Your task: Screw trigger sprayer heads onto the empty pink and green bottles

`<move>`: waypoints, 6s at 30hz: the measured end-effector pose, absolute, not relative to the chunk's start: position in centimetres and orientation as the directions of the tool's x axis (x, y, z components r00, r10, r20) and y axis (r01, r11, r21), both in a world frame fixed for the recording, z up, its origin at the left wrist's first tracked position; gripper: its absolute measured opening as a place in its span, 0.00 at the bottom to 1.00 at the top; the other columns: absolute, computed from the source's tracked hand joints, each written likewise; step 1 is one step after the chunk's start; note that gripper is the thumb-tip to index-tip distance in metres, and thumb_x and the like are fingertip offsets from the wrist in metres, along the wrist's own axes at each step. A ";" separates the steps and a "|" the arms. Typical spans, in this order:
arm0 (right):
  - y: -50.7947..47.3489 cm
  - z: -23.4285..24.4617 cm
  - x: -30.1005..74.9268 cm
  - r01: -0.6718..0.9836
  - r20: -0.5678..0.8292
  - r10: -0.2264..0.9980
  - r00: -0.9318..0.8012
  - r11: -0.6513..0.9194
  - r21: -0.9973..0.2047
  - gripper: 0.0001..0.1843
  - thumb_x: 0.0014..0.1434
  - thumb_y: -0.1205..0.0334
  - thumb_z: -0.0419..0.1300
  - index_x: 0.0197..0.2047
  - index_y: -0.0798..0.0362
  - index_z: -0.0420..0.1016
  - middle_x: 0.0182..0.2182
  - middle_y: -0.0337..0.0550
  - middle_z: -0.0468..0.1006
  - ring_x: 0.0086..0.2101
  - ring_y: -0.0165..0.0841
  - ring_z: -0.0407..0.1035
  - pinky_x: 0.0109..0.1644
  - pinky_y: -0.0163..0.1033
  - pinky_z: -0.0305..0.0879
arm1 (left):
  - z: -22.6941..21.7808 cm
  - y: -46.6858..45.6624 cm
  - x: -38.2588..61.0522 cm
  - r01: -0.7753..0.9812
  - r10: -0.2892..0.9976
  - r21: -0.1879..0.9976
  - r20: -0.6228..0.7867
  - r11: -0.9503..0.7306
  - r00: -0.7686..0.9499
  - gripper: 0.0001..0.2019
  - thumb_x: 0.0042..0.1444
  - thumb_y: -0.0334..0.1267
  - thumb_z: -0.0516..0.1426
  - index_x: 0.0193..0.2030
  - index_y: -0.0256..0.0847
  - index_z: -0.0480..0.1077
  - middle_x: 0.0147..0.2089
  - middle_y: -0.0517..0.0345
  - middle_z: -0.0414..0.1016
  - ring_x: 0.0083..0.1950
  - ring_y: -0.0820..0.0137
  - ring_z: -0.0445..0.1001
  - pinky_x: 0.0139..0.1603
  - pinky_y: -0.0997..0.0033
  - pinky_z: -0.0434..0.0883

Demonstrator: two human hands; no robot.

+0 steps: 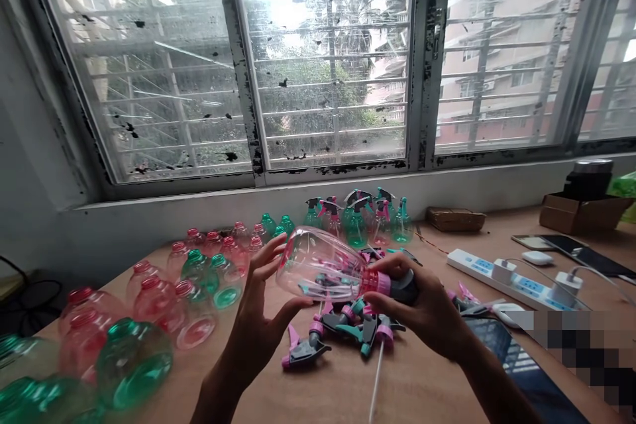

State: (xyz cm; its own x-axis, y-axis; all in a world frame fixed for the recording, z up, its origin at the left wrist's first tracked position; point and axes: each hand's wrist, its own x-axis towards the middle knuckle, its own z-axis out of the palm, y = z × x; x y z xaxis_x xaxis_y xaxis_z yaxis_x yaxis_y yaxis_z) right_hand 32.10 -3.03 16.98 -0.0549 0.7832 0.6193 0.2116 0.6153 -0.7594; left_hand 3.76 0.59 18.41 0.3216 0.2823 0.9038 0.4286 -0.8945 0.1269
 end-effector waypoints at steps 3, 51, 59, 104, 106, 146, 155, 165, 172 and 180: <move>-2.8 16.6 32.2 0.132 0.573 0.818 -0.048 0.574 -0.808 0.17 0.60 0.49 0.77 0.45 0.48 0.81 0.35 0.37 0.74 0.31 0.33 0.72 0.32 0.34 0.72 | 18.3 0.7 3.8 0.436 0.249 0.088 0.911 -0.896 0.328 0.25 0.71 0.31 0.63 0.70 0.43 0.62 0.77 0.43 0.65 0.82 0.66 0.60 0.81 0.60 0.64; -2.8 16.8 32.1 0.148 0.554 0.829 -0.073 0.559 -0.816 0.20 0.61 0.45 0.76 0.46 0.49 0.80 0.35 0.38 0.76 0.32 0.36 0.76 0.35 0.38 0.77 | 18.4 0.5 3.5 0.517 0.279 0.092 0.913 -0.851 0.296 0.25 0.68 0.41 0.67 0.68 0.46 0.67 0.75 0.45 0.67 0.79 0.61 0.65 0.77 0.53 0.69; -3.0 17.3 31.9 0.322 0.665 0.746 -0.038 0.639 -0.699 0.14 0.60 0.51 0.76 0.43 0.48 0.82 0.33 0.37 0.78 0.31 0.34 0.71 0.35 0.37 0.69 | 18.4 0.4 3.4 0.493 0.325 0.153 0.902 -0.857 0.285 0.24 0.68 0.49 0.65 0.66 0.46 0.65 0.77 0.41 0.65 0.80 0.53 0.64 0.76 0.42 0.70; -2.7 17.0 31.9 0.314 0.649 0.754 -0.100 0.643 -0.699 0.11 0.65 0.53 0.72 0.46 0.48 0.79 0.37 0.40 0.81 0.35 0.37 0.76 0.39 0.38 0.71 | 18.5 0.6 3.7 0.487 0.286 0.095 0.898 -0.868 0.335 0.31 0.65 0.34 0.69 0.70 0.42 0.62 0.77 0.41 0.63 0.82 0.63 0.59 0.81 0.59 0.64; -2.7 16.9 32.0 0.341 0.661 0.745 -0.092 0.647 -0.682 0.11 0.65 0.53 0.72 0.45 0.48 0.79 0.37 0.40 0.81 0.35 0.37 0.75 0.39 0.38 0.71 | 18.5 0.5 3.7 0.485 0.306 0.111 0.887 -0.867 0.345 0.33 0.64 0.39 0.71 0.70 0.42 0.61 0.78 0.38 0.62 0.82 0.60 0.58 0.80 0.54 0.65; -2.7 17.1 31.9 0.321 0.690 0.723 -0.042 0.664 -0.676 0.11 0.63 0.55 0.75 0.45 0.47 0.80 0.34 0.38 0.81 0.32 0.35 0.75 0.36 0.37 0.71 | 18.5 0.5 3.6 0.498 0.344 0.162 0.890 -0.852 0.300 0.24 0.67 0.44 0.67 0.64 0.45 0.66 0.75 0.43 0.68 0.78 0.60 0.67 0.76 0.51 0.70; -2.9 17.0 32.2 0.367 0.707 0.707 -0.026 0.664 -0.651 0.12 0.62 0.53 0.75 0.44 0.47 0.81 0.33 0.37 0.79 0.32 0.35 0.73 0.34 0.36 0.67 | 18.6 0.3 3.4 0.472 0.336 0.149 0.878 -0.869 0.341 0.34 0.60 0.51 0.71 0.65 0.43 0.63 0.77 0.37 0.64 0.81 0.56 0.62 0.78 0.49 0.67; -2.8 16.7 31.7 0.270 0.646 0.760 -0.071 0.639 -0.721 0.14 0.64 0.50 0.74 0.45 0.48 0.79 0.29 0.35 0.80 0.28 0.34 0.74 0.32 0.35 0.71 | 18.4 0.8 3.2 0.434 0.357 0.214 0.891 -0.875 0.281 0.19 0.69 0.41 0.66 0.61 0.47 0.66 0.75 0.43 0.67 0.78 0.57 0.66 0.74 0.49 0.71; -2.8 16.5 32.1 0.177 0.585 0.810 -0.047 0.583 -0.793 0.21 0.61 0.43 0.76 0.46 0.48 0.80 0.33 0.36 0.75 0.30 0.33 0.73 0.32 0.35 0.74 | 18.4 0.6 3.3 0.420 0.286 0.152 0.916 -0.895 0.279 0.22 0.66 0.31 0.68 0.61 0.45 0.66 0.74 0.43 0.68 0.79 0.60 0.66 0.77 0.51 0.69; -2.9 16.9 32.0 0.363 0.696 0.715 -0.055 0.664 -0.654 0.13 0.63 0.51 0.75 0.44 0.48 0.81 0.31 0.37 0.80 0.30 0.35 0.73 0.33 0.36 0.70 | 18.5 0.0 3.4 0.465 0.378 0.206 0.870 -0.861 0.316 0.23 0.67 0.53 0.66 0.59 0.46 0.63 0.77 0.36 0.65 0.78 0.53 0.67 0.73 0.42 0.72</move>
